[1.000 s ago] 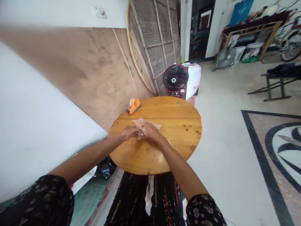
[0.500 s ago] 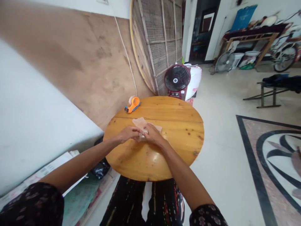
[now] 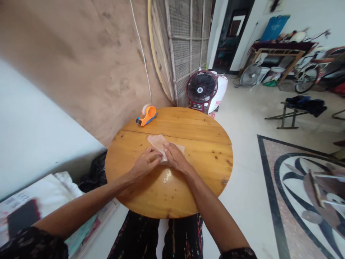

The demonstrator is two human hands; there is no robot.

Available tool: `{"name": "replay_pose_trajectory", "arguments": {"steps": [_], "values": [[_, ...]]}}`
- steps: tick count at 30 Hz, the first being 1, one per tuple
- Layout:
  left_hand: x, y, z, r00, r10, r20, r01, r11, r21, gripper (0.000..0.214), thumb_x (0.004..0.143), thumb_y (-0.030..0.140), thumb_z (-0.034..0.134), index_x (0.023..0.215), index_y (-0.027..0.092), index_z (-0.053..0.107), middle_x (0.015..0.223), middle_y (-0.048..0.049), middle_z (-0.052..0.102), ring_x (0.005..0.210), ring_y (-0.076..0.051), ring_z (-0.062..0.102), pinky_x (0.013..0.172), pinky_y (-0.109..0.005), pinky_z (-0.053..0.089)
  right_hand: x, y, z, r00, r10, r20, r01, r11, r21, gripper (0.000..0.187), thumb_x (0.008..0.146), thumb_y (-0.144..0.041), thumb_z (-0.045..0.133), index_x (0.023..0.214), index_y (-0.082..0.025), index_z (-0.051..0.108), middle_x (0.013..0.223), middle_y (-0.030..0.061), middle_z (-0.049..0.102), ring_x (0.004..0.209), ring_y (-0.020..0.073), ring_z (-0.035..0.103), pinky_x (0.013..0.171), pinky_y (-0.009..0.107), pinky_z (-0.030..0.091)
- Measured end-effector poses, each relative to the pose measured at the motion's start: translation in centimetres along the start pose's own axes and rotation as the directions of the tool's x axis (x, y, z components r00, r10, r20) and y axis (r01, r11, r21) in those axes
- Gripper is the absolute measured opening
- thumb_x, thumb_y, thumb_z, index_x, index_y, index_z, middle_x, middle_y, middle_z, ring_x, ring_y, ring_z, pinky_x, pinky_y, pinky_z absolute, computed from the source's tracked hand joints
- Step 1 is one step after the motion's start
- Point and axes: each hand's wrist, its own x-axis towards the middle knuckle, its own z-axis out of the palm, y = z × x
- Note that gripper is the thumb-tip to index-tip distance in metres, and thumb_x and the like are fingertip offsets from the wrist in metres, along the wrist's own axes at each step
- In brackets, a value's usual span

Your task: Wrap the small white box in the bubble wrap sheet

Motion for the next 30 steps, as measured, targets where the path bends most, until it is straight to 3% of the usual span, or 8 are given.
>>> {"name": "replay_pose_trajectory", "arguments": {"steps": [4, 7, 12, 16, 21, 25, 30], "values": [[-1.0, -0.5, 0.7, 0.994, -0.101, -0.051, 0.096, 0.992, -0.083, 0.017, 0.085, 0.023, 0.057, 0.096, 0.021, 0.07, 0.122, -0.009, 0.049, 0.118, -0.022, 0.051, 0.105, -0.04, 0.04, 0.3, 0.4, 0.0, 0.991, 0.122, -0.05, -0.118, 0.99, 0.081, 0.047, 0.096, -0.042, 0.034, 0.136, -0.02, 0.046, 0.138, 0.0117, 0.05, 0.125, 0.0222, 0.049, 0.108, 0.042, 0.036], [-1.0, -0.8, 0.8, 0.992, -0.125, -0.028, 0.121, 0.985, -0.121, 0.018, 0.085, 0.023, 0.057, 0.097, 0.021, 0.07, 0.134, -0.01, 0.044, 0.128, -0.024, 0.045, 0.11, -0.043, 0.036, 0.7, 0.9, -0.2, 0.978, 0.205, -0.028, -0.199, 0.968, 0.153, 0.054, 0.095, -0.05, 0.035, 0.14, -0.022, 0.042, 0.146, 0.01, 0.043, 0.131, 0.0232, 0.045, 0.11, 0.044, 0.034], [-0.1, -1.5, 0.1, 1.0, 0.006, 0.03, -0.002, 0.99, -0.141, 0.015, 0.083, 0.022, 0.057, 0.093, 0.018, 0.067, 0.142, -0.0121, 0.044, 0.135, -0.025, 0.039, 0.111, -0.043, 0.034, 1.1, 2.3, -0.1, 0.954, 0.3, -0.024, -0.284, 0.924, 0.257, 0.062, 0.092, -0.06, 0.033, 0.143, -0.025, 0.04, 0.149, 0.0086, 0.04, 0.134, 0.025, 0.041, 0.108, 0.047, 0.037], [0.9, -2.1, -0.4, 0.986, 0.104, 0.13, -0.084, 0.985, -0.153, 0.012, 0.082, 0.023, 0.055, 0.09, 0.019, 0.063, 0.138, -0.0113, 0.052, 0.131, -0.024, 0.045, 0.11, -0.043, 0.035, 1.2, 3.0, -0.1, 0.948, 0.318, -0.028, -0.294, 0.904, 0.311, 0.063, 0.091, -0.063, 0.033, 0.143, -0.026, 0.04, 0.15, 0.0074, 0.038, 0.134, 0.0256, 0.042, 0.102, 0.046, 0.043], [1.5, -2.0, -0.6, 0.974, 0.121, 0.194, -0.101, 0.988, -0.113, 0.014, 0.082, 0.024, 0.052, 0.093, 0.019, 0.059, 0.128, -0.0115, 0.059, 0.12, -0.024, 0.054, 0.103, -0.041, 0.042, 1.3, 2.7, -0.5, 0.94, 0.341, -0.013, -0.314, 0.88, 0.356, 0.06, 0.092, -0.061, 0.035, 0.142, -0.029, 0.041, 0.15, 0.0054, 0.039, 0.129, 0.0256, 0.047, 0.089, 0.039, 0.05], [1.4, -2.0, -0.1, 0.974, 0.149, 0.173, -0.137, 0.987, -0.08, 0.02, 0.083, 0.024, 0.049, 0.1, 0.018, 0.057, 0.107, -0.0099, 0.065, 0.104, -0.023, 0.06, 0.095, -0.04, 0.046, 1.4, 2.4, -0.7, 0.949, 0.315, -0.026, -0.285, 0.889, 0.359, 0.057, 0.092, -0.06, 0.036, 0.141, -0.03, 0.042, 0.15, 0.0038, 0.039, 0.127, 0.0256, 0.048, 0.085, 0.036, 0.051], [1.5, -2.7, 0.4, 0.964, 0.232, 0.128, -0.225, 0.972, -0.063, 0.026, 0.082, 0.022, 0.05, 0.106, 0.018, 0.055, 0.117, -0.0119, 0.061, 0.116, -0.025, 0.054, 0.102, -0.042, 0.04, 1.4, 2.9, -0.5, 0.932, 0.362, -0.014, -0.325, 0.853, 0.408, 0.06, 0.092, -0.059, 0.036, 0.143, -0.028, 0.038, 0.149, 0.0082, 0.039, 0.126, 0.0264, 0.05, 0.086, 0.038, 0.051]]}}
